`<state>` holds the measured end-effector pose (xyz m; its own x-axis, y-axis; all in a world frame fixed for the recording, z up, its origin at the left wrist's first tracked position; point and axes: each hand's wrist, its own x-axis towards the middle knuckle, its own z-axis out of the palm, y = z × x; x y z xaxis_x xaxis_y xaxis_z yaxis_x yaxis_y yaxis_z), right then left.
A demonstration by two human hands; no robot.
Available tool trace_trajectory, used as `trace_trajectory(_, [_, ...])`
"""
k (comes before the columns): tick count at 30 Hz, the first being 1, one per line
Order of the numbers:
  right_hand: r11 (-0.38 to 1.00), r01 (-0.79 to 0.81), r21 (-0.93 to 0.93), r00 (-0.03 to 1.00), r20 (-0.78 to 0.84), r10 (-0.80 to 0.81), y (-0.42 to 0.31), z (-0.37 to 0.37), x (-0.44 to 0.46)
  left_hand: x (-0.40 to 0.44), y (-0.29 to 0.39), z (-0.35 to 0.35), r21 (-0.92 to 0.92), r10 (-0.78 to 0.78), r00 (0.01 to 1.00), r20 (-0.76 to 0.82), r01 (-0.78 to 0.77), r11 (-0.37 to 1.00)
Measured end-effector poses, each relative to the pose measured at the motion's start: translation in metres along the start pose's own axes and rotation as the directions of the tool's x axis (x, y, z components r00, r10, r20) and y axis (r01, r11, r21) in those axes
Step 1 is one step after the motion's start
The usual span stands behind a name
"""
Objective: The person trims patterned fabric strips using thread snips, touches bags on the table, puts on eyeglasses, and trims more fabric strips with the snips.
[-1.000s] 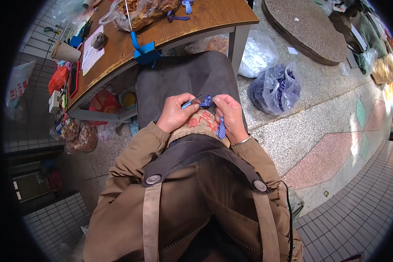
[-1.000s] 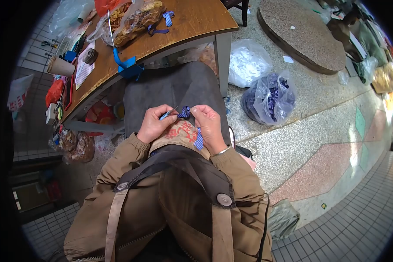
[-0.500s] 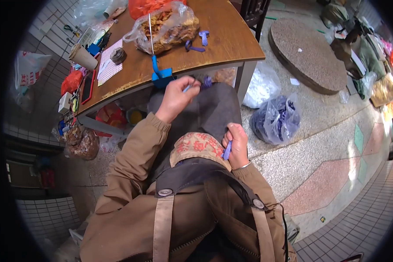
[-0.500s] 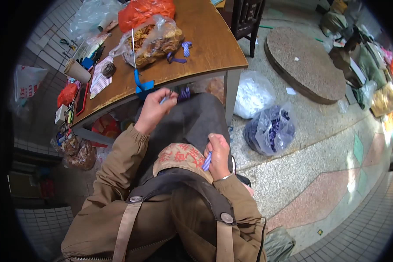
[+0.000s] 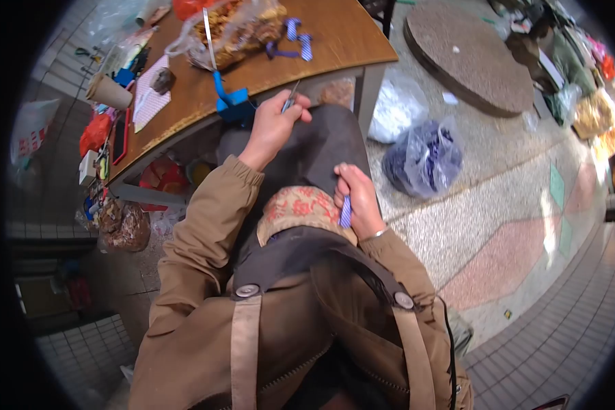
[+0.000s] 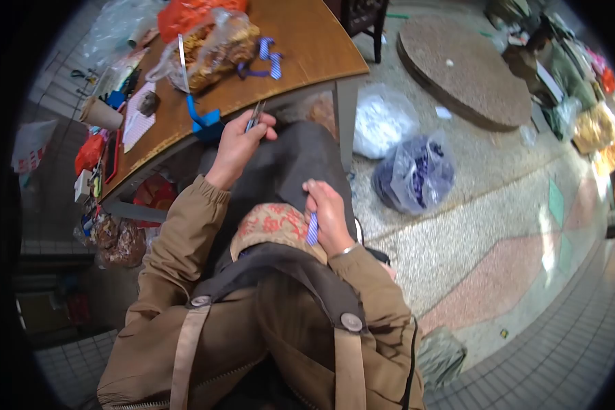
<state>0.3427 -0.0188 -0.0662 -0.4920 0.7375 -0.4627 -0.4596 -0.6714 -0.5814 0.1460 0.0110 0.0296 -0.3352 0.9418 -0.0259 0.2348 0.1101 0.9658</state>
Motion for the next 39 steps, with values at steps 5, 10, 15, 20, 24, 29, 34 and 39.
trace_trajectory(5, [0.955, -0.080, 0.285, 0.994, 0.095, 0.055, 0.002, 0.000, 0.015, -0.063, -0.022, 0.009, 0.017, -0.090, 0.936, 0.342, 0.090, 0.996])
trace_trajectory(10, [0.951, 0.023, 0.307, 1.000, -0.022, -0.017, 0.004, 0.016, 0.017, -0.095, -0.019, 0.024, 0.167, -0.249, 0.890, 0.382, 0.198, 0.966])
trace_trajectory(15, [0.954, 0.133, 0.270, 0.990, -0.081, -0.115, 0.008, 0.026, 0.020, -0.095, -0.037, 0.022, 0.184, -0.167, 0.911, 0.378, 0.103, 0.978])
trace_trajectory(20, [0.952, 0.165, 0.260, 0.985, -0.086, -0.147, 0.008, 0.025, 0.015, -0.095, -0.030, 0.015, -0.059, -0.266, 0.879, 0.396, 0.313, 0.948])
trace_trajectory(24, [0.976, 0.176, 0.128, 0.984, -0.059, -0.170, 0.003, 0.020, 0.004, -0.098, -0.024, 0.004, -0.286, -0.374, 0.820, 0.434, 0.519, 0.805])
trace_trajectory(29, [0.891, 0.339, -0.301, 0.939, 0.160, -0.303, 0.006, 0.015, -0.004, -0.099, -0.028, -0.009, -0.449, -0.369, 0.802, 0.470, 0.577, 0.682])
trace_trajectory(34, [0.735, 0.551, -0.395, 0.824, 0.394, -0.406, 0.011, 0.012, -0.003, -0.100, -0.025, -0.007, -0.427, -0.392, 0.811, 0.435, 0.569, 0.703])
trace_trajectory(39, [0.855, 0.358, -0.374, 0.919, 0.302, -0.252, 0.008, 0.016, -0.012, -0.104, -0.026, -0.003, -0.361, -0.413, 0.831, 0.372, 0.539, 0.761])
